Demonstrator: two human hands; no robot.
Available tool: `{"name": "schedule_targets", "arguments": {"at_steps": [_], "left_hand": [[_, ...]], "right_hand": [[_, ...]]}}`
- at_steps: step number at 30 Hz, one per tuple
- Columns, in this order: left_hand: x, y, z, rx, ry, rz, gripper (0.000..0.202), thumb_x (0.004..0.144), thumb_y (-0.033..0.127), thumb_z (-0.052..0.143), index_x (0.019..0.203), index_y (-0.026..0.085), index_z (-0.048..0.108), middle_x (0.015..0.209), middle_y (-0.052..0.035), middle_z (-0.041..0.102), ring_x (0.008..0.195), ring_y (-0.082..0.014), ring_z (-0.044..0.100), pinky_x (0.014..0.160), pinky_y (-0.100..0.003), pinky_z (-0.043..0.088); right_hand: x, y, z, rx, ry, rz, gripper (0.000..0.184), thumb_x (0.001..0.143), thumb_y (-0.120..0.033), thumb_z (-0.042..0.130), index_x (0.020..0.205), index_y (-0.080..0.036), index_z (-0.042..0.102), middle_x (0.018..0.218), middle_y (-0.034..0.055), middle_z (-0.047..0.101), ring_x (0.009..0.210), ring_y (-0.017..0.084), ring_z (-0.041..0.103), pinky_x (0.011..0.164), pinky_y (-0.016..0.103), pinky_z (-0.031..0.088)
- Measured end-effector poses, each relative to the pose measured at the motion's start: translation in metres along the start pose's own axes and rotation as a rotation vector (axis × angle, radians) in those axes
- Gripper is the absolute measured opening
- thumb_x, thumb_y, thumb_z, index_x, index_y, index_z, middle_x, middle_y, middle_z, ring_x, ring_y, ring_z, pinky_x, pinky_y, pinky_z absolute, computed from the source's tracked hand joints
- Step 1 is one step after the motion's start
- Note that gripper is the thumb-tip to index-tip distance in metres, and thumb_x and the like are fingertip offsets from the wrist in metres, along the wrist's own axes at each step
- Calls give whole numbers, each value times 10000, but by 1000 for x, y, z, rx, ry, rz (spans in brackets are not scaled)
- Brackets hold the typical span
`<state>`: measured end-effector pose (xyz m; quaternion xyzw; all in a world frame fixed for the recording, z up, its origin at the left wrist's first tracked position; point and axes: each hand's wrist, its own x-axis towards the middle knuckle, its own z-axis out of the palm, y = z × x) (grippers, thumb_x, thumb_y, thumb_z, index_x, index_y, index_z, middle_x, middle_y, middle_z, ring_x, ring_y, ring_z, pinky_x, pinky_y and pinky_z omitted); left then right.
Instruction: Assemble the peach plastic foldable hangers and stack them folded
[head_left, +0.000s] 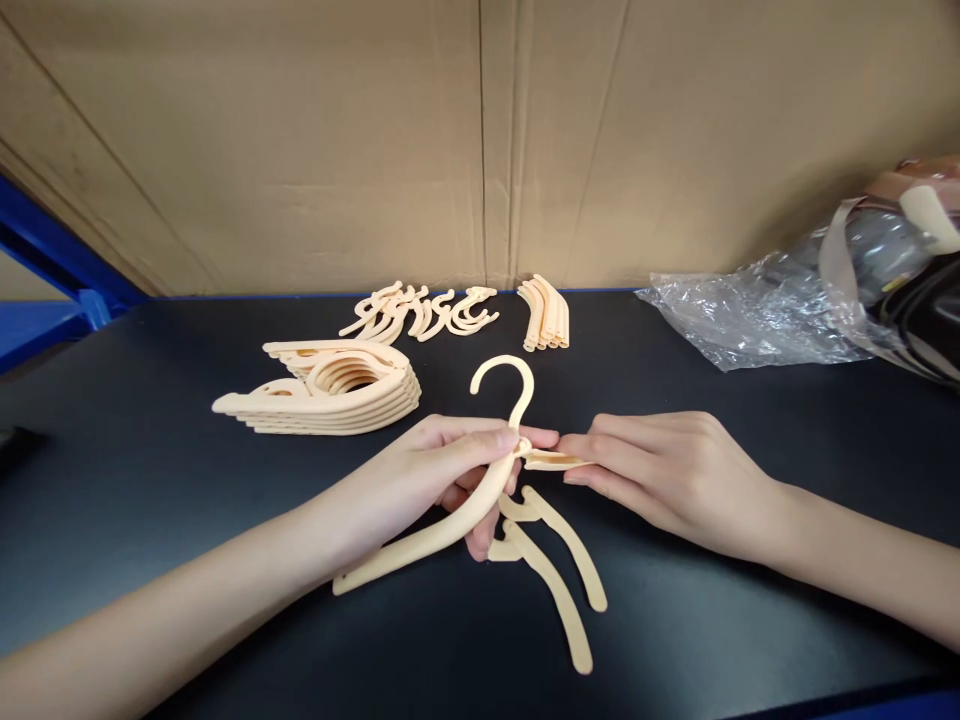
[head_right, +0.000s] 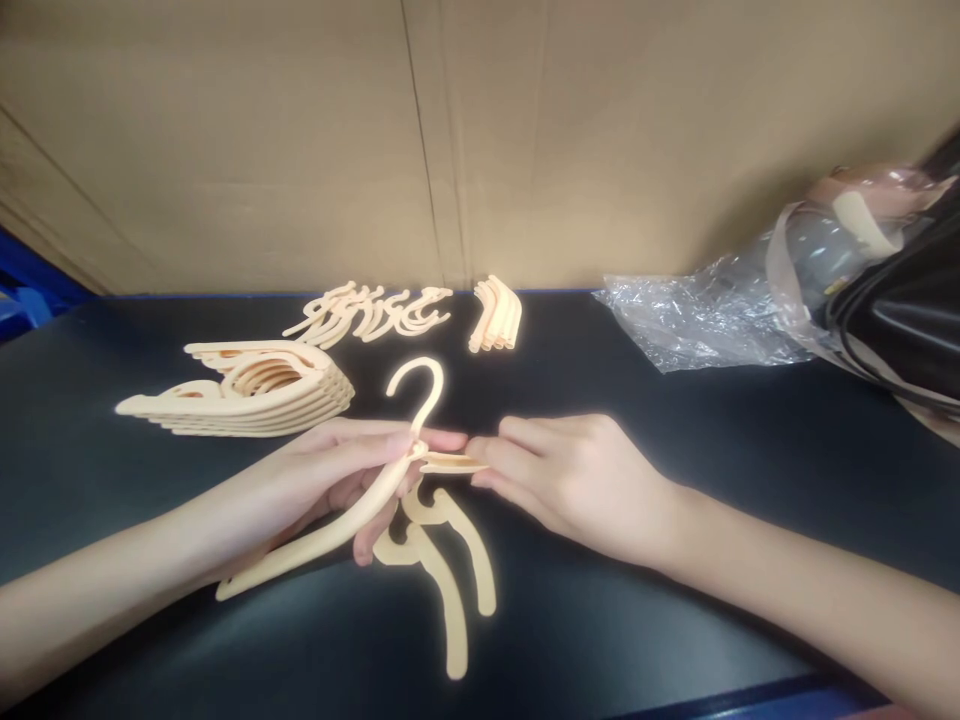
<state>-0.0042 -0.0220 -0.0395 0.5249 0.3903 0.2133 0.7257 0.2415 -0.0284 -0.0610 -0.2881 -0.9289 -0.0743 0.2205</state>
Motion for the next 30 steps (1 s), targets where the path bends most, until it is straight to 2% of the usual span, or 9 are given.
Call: {"name": "schedule_targets", "arguments": {"at_steps": [6,14,20,30], "left_hand": [[1,2,-1,14,-23,-24,334,966,384,533,1163,188,718,509,31,586,422,-69,568,540,-161,487],[0,2,0,21,5,-36,326,925,409,585,1053,155,742,767,-33,675,424,-66,590,487,-160,492],[0,3,0,12,-16,-23,314,947,349,563,1161,173,710,576,2,621,502,-102,621,509,-168,544],[2,-4,1,-12,-28,8,301,929,370,609,1137,176,708,598,0,680,494,-92,642,525,-148,538]], "right_hand": [[1,-2,-3,-48,15,-24,292,1026,-298,445,1015,-161,702,667,-20,553,531,96,483,483,238,343],[1,-2,-1,-40,1,-23,302,1028,-301,443,1015,-152,705,649,-23,546,525,95,483,481,242,340],[-2,-2,-2,-75,26,-49,263,1018,-269,472,1022,-138,701,667,-16,579,540,100,496,490,254,349],[-1,-2,-5,-187,42,-133,194,1001,-231,512,1039,-128,671,640,-32,546,555,110,497,509,272,344]]}}
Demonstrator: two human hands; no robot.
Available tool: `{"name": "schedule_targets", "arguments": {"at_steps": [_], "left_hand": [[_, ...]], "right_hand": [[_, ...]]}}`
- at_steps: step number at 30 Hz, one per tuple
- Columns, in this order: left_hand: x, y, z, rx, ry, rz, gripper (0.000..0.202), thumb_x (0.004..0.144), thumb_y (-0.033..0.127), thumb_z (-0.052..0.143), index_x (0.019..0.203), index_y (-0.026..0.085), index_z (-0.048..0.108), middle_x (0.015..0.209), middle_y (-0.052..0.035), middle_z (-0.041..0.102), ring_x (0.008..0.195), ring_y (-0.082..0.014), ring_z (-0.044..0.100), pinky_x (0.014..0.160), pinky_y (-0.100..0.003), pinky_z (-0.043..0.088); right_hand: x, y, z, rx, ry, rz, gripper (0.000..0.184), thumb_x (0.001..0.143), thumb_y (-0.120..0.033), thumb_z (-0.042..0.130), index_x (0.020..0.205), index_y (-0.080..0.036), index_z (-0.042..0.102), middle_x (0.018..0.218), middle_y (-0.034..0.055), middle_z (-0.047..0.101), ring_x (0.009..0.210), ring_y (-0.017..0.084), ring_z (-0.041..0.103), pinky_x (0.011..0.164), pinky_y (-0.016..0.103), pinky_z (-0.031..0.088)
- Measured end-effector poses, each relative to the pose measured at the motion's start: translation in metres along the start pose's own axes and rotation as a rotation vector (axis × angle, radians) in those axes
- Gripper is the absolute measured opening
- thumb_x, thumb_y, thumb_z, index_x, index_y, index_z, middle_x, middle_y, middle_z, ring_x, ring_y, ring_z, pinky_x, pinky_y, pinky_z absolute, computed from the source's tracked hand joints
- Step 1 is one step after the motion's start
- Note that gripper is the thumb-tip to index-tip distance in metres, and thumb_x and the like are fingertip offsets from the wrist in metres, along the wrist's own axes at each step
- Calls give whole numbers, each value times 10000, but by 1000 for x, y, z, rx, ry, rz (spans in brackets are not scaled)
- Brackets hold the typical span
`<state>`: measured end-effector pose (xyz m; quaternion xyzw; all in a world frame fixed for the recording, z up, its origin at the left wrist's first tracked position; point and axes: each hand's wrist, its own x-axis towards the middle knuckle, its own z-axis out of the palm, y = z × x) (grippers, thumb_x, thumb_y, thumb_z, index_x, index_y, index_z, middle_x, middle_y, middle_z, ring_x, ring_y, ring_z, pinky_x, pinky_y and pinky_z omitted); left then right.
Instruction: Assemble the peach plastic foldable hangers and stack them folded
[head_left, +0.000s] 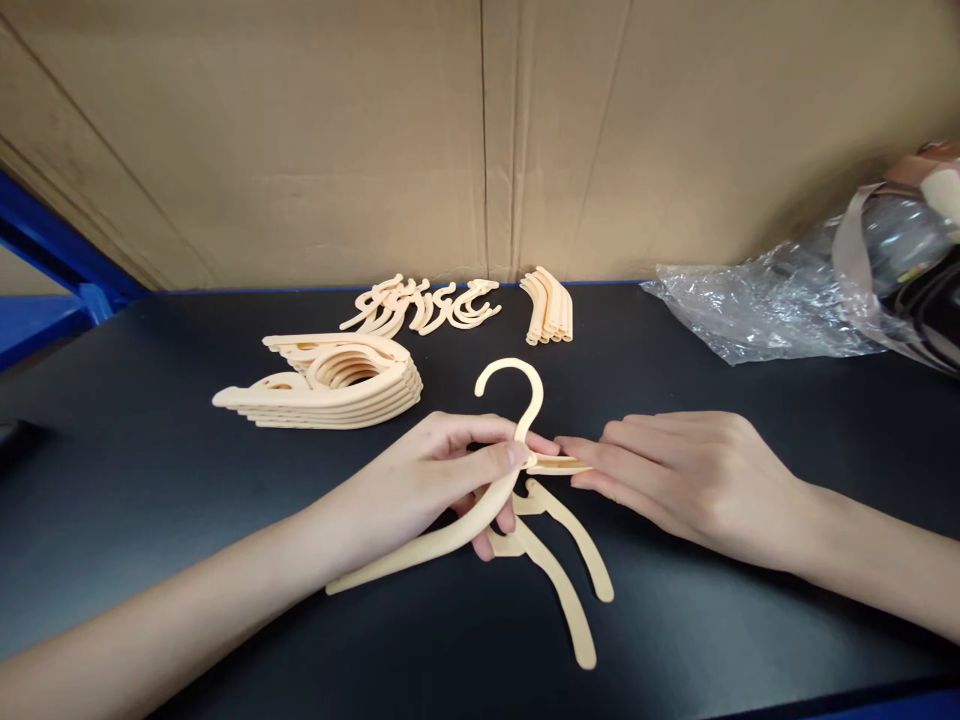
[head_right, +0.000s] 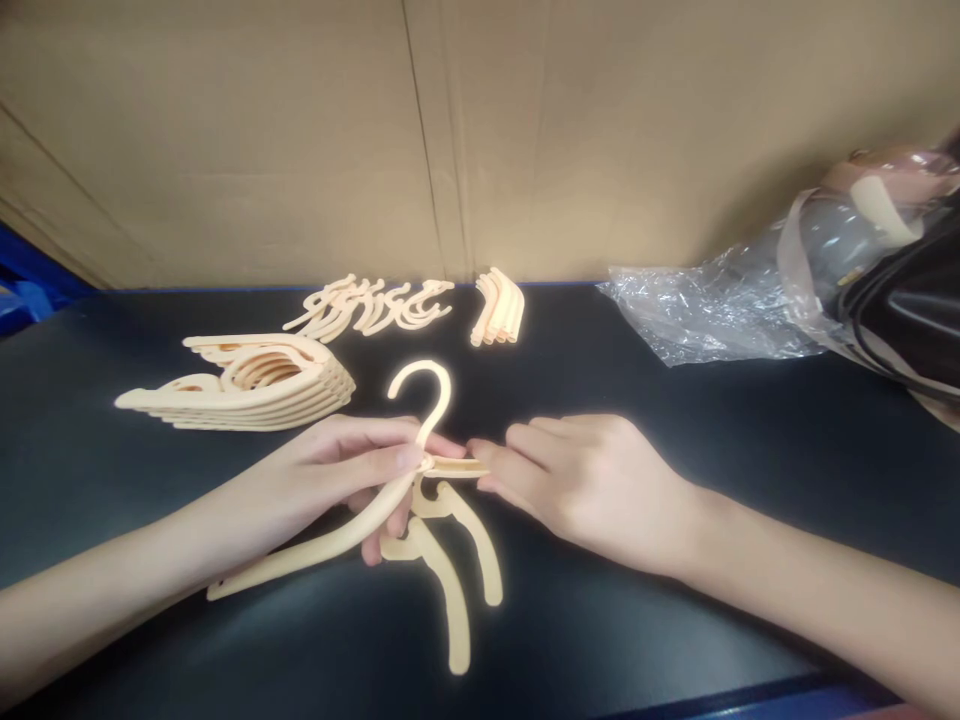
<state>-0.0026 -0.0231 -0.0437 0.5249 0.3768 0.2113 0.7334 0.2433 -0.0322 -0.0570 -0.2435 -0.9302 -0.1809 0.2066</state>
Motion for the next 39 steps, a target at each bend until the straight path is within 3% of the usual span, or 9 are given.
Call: {"name": "schedule_targets", "arguments": {"at_steps": [8,15,21,27,39], "left_hand": [[-3,5,8,-17,33,-59,215,902,307,656,1035,155,730,591,-25,706,550,-104,661,560,-151,534],[-4,-2,8,-48,30,-37,195,899,319,657,985,156,722,642,-28,717,578,-105,640,571,-167,511],[-3,-3,6,-53,17,-27,271,896,348,660,1076,155,718,668,-36,724,606,-125,660,602,-198,538],[-3,0,8,-89,35,-60,268,936,297,610,1138,149,703,861,-84,765,637,-144,723,593,-203,572],[-3,-5,8,-87,7,-39,353,907,385,647,1172,157,696,810,-81,763,616,-146,717,576,-197,547]], "right_hand": [[-2,-2,-5,-91,11,-56,151,986,-206,526,1007,-137,659,605,-40,540,517,113,465,485,283,287],[-1,-5,-7,-20,7,-63,185,993,-269,525,935,-155,659,591,-42,533,497,113,421,491,289,282],[-1,-4,-7,89,-36,-1,234,1012,-305,483,966,-172,670,607,-42,567,488,106,439,492,278,302],[1,-5,-7,132,-58,38,295,1032,-294,425,956,-175,685,608,-36,565,487,105,443,499,264,323],[3,-9,-15,344,-166,207,301,1022,-324,439,984,-198,709,583,-46,508,462,92,413,477,252,284]]}}
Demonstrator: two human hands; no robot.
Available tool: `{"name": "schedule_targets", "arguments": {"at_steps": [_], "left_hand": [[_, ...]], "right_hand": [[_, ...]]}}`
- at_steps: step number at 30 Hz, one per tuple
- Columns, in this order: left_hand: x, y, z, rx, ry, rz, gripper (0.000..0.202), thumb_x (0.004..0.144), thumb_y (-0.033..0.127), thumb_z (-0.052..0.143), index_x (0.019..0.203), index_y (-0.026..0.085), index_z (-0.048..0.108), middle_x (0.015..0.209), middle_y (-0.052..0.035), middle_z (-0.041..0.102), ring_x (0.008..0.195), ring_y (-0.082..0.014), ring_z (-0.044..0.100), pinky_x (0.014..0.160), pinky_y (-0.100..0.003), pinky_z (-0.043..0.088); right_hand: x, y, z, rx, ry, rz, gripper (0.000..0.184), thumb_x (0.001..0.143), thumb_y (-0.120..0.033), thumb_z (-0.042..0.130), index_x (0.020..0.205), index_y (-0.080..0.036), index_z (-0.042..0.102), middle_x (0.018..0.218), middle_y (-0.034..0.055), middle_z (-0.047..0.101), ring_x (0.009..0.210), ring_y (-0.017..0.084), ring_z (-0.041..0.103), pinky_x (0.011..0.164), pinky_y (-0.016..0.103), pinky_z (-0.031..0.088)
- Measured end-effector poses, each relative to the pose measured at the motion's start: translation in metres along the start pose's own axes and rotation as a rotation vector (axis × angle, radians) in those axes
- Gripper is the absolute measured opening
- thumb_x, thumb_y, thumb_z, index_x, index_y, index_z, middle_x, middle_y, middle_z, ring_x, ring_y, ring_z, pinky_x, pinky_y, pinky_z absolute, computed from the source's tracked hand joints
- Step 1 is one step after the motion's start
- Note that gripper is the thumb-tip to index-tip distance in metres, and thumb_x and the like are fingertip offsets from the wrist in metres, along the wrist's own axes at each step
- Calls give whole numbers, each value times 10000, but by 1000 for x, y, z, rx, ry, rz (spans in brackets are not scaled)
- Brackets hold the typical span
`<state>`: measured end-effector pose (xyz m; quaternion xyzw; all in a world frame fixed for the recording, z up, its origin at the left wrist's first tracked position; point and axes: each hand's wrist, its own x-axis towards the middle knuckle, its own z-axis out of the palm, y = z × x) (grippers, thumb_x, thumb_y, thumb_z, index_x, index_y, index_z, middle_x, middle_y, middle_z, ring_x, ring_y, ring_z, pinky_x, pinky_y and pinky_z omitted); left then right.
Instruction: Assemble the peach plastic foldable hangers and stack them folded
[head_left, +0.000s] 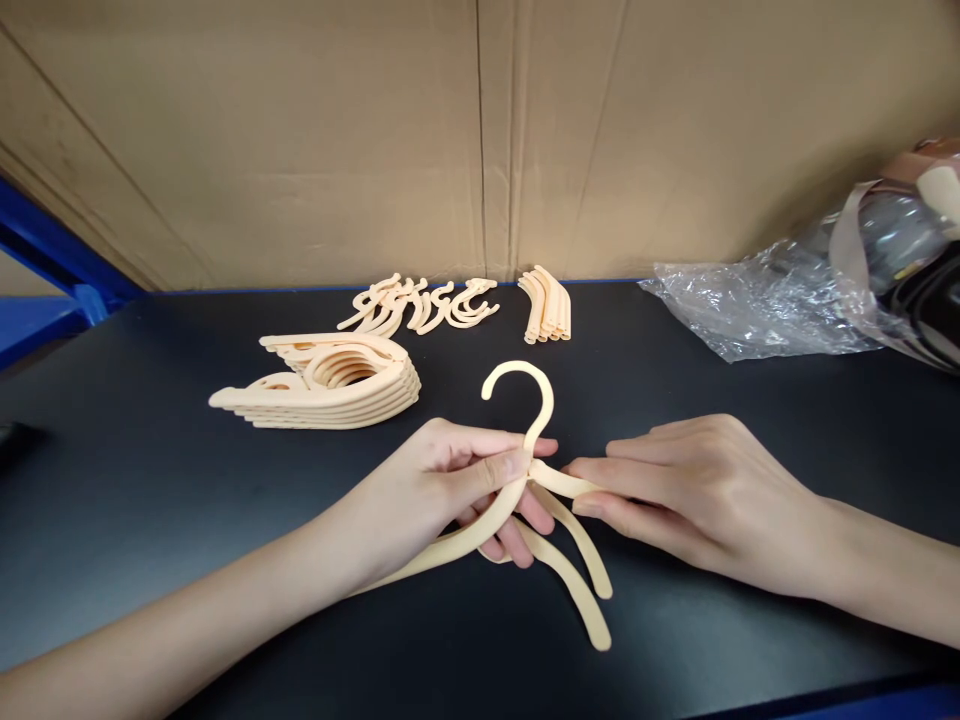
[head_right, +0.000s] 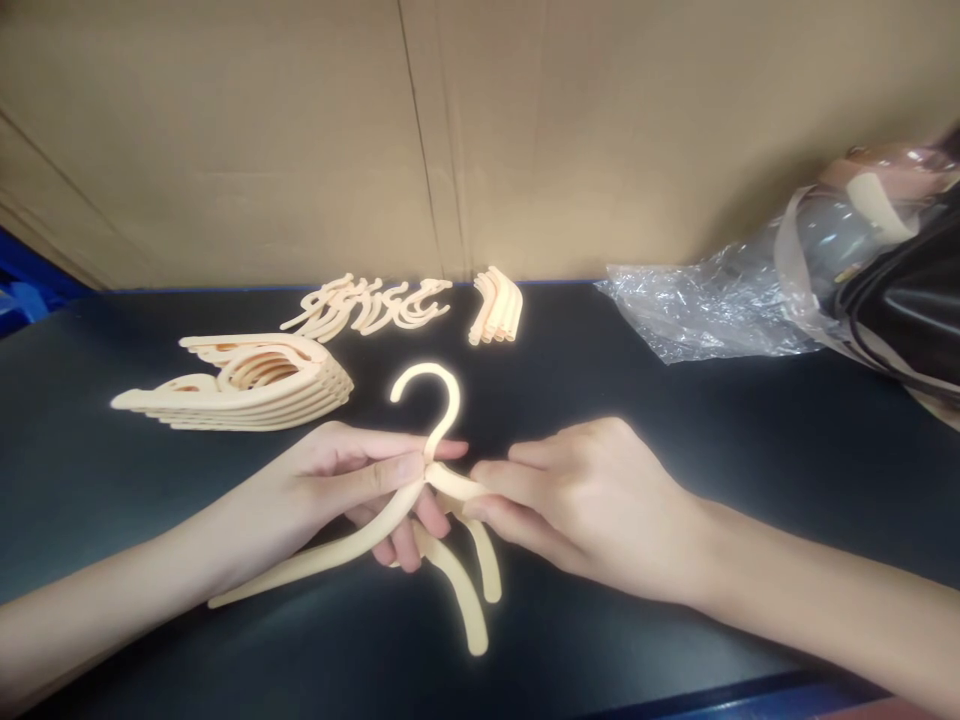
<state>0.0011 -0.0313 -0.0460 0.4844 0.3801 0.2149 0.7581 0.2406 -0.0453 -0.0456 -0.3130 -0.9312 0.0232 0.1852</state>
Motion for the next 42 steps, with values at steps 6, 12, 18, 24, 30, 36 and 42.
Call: {"name": "schedule_targets", "arguments": {"at_steps": [6,12,18,24,30,36,42], "left_hand": [[-1,4,2,49,-6,-19,290,961,318,568,1148,135,693,800,-75,755,610,-132,712,581,-190,551],[1,4,2,136,-67,-15,287,976,320,531,895,108,707,745,-49,727,586,-109,681,537,-156,519],[-2,5,2,211,-77,-19,300,972,326,523,809,120,668,719,-18,702,562,-94,659,514,-147,501],[-1,5,2,235,-72,-65,249,964,359,514,912,153,643,687,-4,701,460,-91,629,436,-146,470],[-1,5,2,325,-59,-84,293,948,420,521,902,156,639,582,19,656,389,-77,576,378,-116,396],[-2,6,4,356,-53,-86,254,945,398,521,906,172,629,569,35,645,357,-68,547,365,-117,392],[-1,6,1,349,-95,-71,252,927,384,569,1104,213,627,588,58,636,396,-75,565,384,-129,421]], "right_hand": [[5,6,-1,107,-2,-3,261,1005,-322,487,911,-186,689,617,-41,575,518,88,494,543,241,341],[8,11,-3,17,151,-47,207,934,-325,609,1051,-168,675,988,82,650,821,177,575,697,307,447],[6,6,0,-53,322,-72,129,905,-229,652,1017,-166,668,903,57,633,787,161,565,702,309,441],[6,3,5,31,199,-77,182,967,-229,568,1125,-159,623,749,-20,628,637,108,510,603,276,366],[6,3,8,37,109,-81,269,980,-303,548,1192,-149,610,825,9,645,724,145,526,660,296,405],[8,2,8,184,63,-29,237,982,-319,545,1131,-148,613,896,28,644,780,145,542,713,287,440],[8,1,6,279,86,115,173,994,-325,515,1031,-182,604,901,17,622,803,138,546,717,271,440]]}}
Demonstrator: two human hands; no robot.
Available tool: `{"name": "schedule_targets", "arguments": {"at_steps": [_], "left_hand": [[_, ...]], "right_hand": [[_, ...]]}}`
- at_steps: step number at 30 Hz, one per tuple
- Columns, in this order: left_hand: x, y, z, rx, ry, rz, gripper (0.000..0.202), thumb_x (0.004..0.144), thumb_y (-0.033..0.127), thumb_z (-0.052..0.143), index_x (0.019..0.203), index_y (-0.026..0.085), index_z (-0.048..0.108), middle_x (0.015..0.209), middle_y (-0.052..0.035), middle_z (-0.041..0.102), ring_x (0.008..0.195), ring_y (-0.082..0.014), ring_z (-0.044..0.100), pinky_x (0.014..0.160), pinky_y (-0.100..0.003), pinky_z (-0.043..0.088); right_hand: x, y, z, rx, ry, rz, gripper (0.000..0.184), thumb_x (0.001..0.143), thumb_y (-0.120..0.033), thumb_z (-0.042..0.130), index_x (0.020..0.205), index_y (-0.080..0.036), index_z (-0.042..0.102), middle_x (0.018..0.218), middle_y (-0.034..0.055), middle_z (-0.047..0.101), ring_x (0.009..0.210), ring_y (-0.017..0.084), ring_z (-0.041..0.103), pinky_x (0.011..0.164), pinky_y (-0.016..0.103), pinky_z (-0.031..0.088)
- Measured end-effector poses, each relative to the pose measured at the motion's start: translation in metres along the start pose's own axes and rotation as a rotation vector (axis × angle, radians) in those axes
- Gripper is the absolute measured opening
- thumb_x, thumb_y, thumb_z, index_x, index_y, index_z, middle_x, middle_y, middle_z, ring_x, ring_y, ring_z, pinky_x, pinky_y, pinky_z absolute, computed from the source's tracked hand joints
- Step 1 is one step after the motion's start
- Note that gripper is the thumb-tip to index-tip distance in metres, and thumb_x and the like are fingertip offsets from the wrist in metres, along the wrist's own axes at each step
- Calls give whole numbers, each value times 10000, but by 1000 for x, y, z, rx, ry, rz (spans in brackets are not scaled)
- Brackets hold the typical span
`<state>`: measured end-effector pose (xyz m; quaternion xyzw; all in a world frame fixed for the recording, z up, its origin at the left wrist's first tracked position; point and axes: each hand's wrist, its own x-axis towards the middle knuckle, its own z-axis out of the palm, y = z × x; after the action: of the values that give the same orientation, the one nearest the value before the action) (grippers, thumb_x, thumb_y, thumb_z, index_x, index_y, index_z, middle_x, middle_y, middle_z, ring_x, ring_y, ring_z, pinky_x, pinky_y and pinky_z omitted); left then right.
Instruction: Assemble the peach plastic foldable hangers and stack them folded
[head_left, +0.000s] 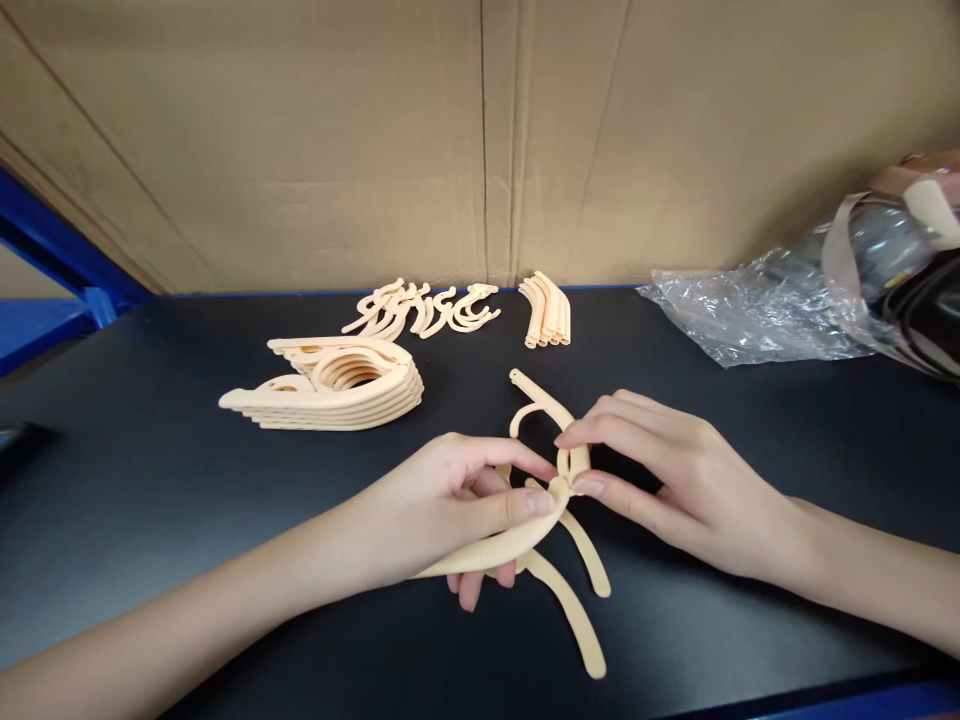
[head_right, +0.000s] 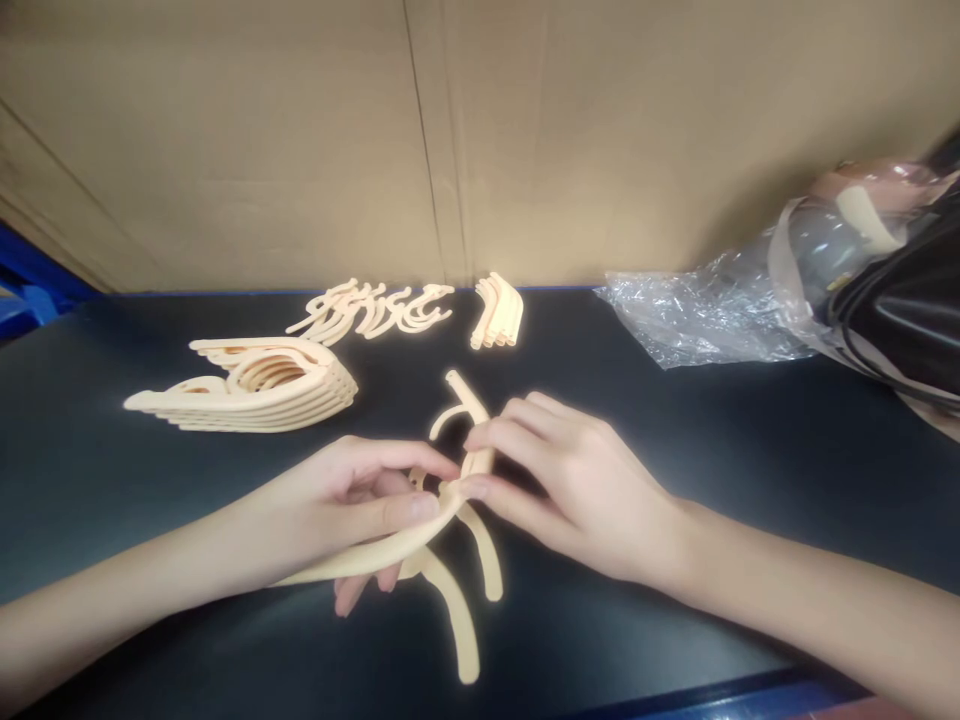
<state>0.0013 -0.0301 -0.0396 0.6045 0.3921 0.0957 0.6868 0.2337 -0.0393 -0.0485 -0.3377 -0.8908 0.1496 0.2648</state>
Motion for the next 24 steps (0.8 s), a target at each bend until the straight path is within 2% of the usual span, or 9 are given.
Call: {"name": "schedule_targets", "arguments": {"at_steps": [3,6,9,13,16,19,24], "left_hand": [[-1,1,-2,9,-21,13,281,917,381,600,1147,223,627,586,61,637,394,-60,551,393,-118,412],[-2,1,-4,-2,-23,16,268,904,365,628,1125,215,645,588,60,636,394,-50,541,405,-115,414],[-2,0,-4,-48,-6,59,251,890,346,645,1091,196,662,587,53,633,398,-53,546,414,-124,425],[1,-3,-4,-126,88,160,259,877,348,654,1073,179,659,630,36,651,385,-59,553,422,-149,448],[3,-7,-3,-99,241,218,248,877,368,636,1045,186,641,643,41,646,338,-53,499,356,-151,388],[4,-10,-4,101,407,252,247,894,397,606,1032,195,645,648,40,656,361,-50,452,369,-167,365],[3,-12,-11,746,631,382,186,916,355,588,1008,237,699,699,53,666,496,-69,460,493,-195,345]], "right_hand": [[1,5,0,5,39,113,176,994,-356,507,966,-197,579,815,-9,561,724,125,507,668,261,420],[2,14,0,33,59,262,174,970,-368,541,887,-216,535,735,-42,474,620,105,430,579,244,378],[3,26,0,73,58,345,149,967,-345,536,876,-230,514,689,-57,430,594,106,397,548,240,352],[6,37,-1,82,48,384,132,974,-339,510,896,-233,510,690,-54,446,608,113,412,559,244,351],[8,41,-2,16,45,381,105,969,-313,513,906,-229,519,702,-47,471,620,119,432,567,246,357],[8,44,-4,-78,43,349,80,957,-283,529,902,-225,523,696,-43,483,618,125,453,554,244,359],[7,44,-5,-246,33,260,37,950,-207,530,923,-220,507,793,-13,532,708,143,501,619,258,407]]}}
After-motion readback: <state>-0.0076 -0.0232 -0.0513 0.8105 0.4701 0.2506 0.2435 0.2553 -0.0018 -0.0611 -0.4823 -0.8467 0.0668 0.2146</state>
